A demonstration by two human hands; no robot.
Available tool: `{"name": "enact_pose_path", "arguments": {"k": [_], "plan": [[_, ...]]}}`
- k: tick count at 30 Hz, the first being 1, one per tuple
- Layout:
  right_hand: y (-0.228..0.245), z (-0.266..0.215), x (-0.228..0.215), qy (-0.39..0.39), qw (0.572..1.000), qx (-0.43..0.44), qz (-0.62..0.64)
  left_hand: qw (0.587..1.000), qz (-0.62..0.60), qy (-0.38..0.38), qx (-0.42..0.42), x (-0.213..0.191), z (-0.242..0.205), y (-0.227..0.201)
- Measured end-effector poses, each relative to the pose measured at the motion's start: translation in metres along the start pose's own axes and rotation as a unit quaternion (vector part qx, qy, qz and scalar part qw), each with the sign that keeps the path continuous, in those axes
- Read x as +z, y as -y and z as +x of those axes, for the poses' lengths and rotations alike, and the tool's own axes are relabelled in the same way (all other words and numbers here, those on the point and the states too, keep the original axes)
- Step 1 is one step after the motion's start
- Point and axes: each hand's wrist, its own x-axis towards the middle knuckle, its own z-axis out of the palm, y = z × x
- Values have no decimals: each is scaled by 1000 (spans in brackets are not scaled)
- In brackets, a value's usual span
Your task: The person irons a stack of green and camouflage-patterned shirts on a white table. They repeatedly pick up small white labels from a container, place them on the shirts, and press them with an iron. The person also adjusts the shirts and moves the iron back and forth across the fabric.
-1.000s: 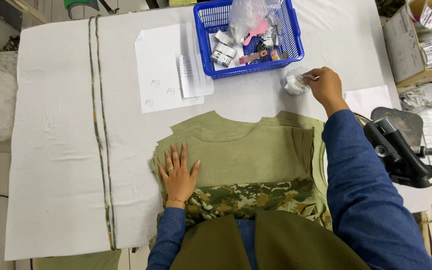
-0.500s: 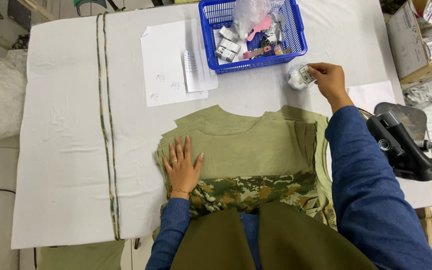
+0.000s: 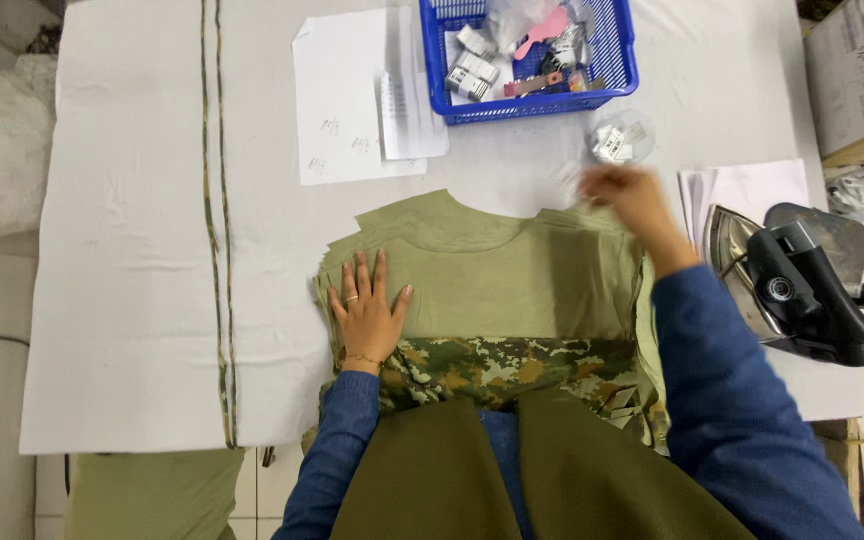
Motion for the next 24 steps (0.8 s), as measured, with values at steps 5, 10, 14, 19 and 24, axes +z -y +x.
{"name": "enact_pose_path", "arguments": {"k": [5,10,14,19,24], "plan": [[30,-88,90,199,967,-12,-157,1000,17,-2,-7,-1,-1,-3],[8,-109,110,81,913,-55,-396,997,68,-12,-35,7,-10,-15],[-18,-107,116,60,896,-92,-431,1000,23,5,-18,10,-20,-35],[-9,-86,121,113,886,-131,-430,1000,-14,17,-15,-3,-1,-51],[-3,-84,121,117,892,-132,-417,999,-41,16,-1,5,5,-47]]}}
